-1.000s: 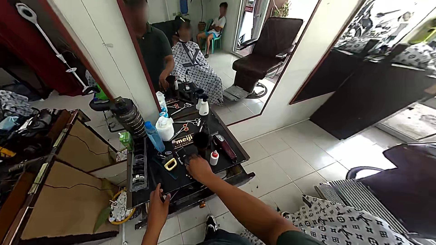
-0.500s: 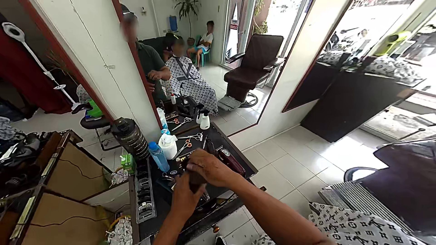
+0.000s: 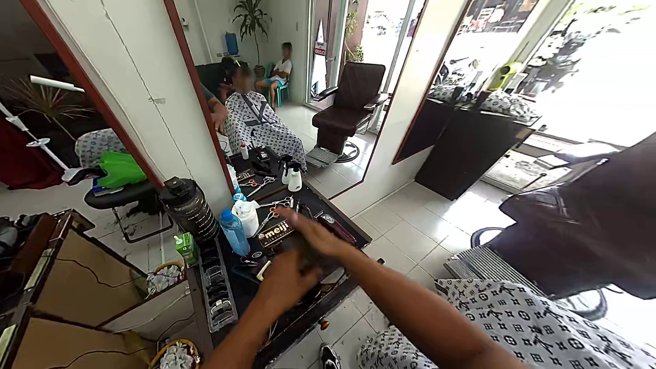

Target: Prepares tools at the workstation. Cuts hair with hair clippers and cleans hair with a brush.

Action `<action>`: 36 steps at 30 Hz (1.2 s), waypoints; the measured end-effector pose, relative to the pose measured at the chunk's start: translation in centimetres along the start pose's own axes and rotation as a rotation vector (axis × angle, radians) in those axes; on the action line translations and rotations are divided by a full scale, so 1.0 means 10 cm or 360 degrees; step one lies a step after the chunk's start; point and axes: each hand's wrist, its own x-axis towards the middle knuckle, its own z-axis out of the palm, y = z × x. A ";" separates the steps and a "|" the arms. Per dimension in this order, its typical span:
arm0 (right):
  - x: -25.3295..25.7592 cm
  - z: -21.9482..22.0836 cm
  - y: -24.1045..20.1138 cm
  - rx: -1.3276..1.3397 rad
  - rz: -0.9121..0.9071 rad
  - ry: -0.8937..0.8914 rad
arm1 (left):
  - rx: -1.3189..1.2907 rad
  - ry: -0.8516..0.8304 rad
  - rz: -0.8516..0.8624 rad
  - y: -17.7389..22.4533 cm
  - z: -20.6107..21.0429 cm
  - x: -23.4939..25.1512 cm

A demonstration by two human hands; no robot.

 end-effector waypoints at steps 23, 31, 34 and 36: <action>-0.09 0.01 0.42 0.0302 0.0189 0.0096 | -0.0141 0.0206 -0.0669 -0.90 0.03 1.10; 0.90 -0.68 1.95 -0.0634 0.0927 -0.0082 | -0.0588 0.0184 -0.1098 -0.98 0.76 1.85; 1.13 -0.55 1.98 -0.0941 0.1078 -0.0434 | -0.0495 0.0246 -0.1041 -0.90 0.76 1.82; 1.24 -0.45 1.95 -0.1004 0.1119 -0.0489 | -0.0217 0.0283 -0.0925 -0.88 0.61 1.56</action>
